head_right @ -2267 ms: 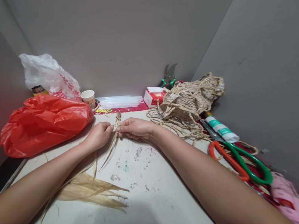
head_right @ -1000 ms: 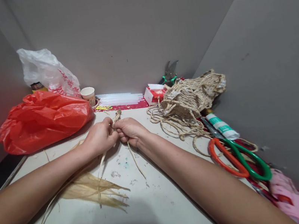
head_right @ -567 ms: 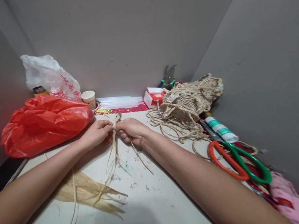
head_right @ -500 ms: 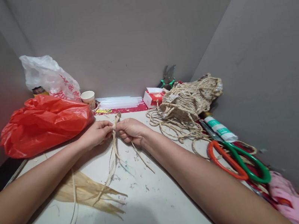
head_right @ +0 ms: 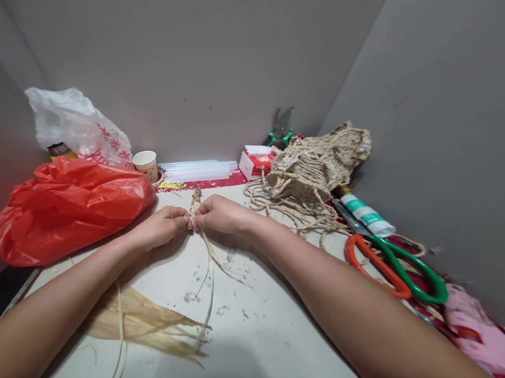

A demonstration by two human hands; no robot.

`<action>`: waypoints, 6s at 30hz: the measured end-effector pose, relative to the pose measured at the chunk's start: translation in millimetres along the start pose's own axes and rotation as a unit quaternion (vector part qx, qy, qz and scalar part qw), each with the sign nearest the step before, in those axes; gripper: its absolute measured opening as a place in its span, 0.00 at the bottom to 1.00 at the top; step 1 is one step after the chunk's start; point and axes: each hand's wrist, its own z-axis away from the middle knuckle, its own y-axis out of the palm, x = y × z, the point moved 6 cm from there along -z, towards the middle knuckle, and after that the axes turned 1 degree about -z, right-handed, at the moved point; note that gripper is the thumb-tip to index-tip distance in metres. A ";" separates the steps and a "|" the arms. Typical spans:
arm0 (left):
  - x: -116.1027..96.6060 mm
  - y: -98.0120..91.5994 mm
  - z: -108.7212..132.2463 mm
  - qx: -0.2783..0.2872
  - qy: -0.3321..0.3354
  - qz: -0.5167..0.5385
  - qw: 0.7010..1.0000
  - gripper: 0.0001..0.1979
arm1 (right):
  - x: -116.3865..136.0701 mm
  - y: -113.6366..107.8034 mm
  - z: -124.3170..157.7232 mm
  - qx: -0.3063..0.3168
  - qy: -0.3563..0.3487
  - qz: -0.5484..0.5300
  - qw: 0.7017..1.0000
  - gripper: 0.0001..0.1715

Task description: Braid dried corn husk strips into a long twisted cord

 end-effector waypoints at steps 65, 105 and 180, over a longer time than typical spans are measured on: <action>6.4 10.7 0.7 0.066 -0.077 0.319 0.942 0.08 | -3.9 17.1 1.4 0.070 0.078 -0.209 0.972 0.21; -36.0 12.5 34.0 -0.126 0.052 -0.454 0.880 0.12 | -9.0 41.6 -0.9 0.061 0.155 -0.463 0.870 0.19; 6.3 6.1 34.2 -0.103 -0.163 0.198 0.961 0.11 | -8.7 27.5 -9.2 0.076 0.021 -0.333 0.940 0.19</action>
